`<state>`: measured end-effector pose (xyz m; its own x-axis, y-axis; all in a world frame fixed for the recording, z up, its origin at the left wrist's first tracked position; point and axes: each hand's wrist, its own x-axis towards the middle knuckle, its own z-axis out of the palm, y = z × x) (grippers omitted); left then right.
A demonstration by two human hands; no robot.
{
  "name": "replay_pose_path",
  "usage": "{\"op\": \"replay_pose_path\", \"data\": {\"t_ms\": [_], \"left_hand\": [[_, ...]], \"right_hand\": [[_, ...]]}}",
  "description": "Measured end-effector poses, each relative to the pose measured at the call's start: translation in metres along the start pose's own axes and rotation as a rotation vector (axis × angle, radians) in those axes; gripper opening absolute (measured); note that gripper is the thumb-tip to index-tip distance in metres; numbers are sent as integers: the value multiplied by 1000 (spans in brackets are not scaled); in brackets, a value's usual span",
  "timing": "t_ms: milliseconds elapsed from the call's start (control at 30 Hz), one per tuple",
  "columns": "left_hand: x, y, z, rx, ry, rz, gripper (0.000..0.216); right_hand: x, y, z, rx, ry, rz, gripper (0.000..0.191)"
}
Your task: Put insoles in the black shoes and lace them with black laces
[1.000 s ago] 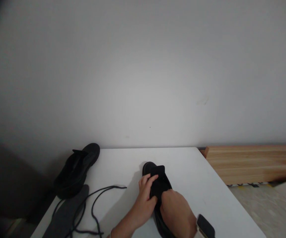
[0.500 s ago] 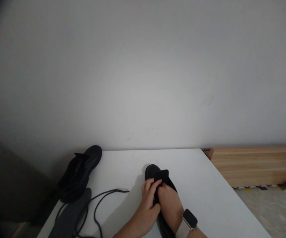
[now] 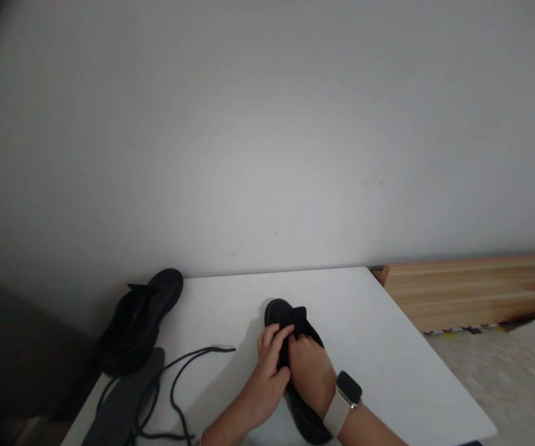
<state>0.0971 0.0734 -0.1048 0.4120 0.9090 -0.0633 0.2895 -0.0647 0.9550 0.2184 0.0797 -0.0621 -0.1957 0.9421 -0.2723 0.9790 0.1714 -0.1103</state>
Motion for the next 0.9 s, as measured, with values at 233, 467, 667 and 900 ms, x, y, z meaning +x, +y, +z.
{"op": "replay_pose_path", "data": {"t_ms": [233,467,667,900], "left_hand": [[-1,0,0,7,8,21,80],[-1,2,1,43,9,52,75],[-1,5,0,46,17,23,76],[-2,4,0,86,22,14,75]], "right_hand": [[-40,29,-25,132,67,-154,61],[-72,43,-29,193,-155,-253,51],[-53,31,-30,-98,-290,-341,36],[-30,29,-24,-75,-315,-406,28]]}}
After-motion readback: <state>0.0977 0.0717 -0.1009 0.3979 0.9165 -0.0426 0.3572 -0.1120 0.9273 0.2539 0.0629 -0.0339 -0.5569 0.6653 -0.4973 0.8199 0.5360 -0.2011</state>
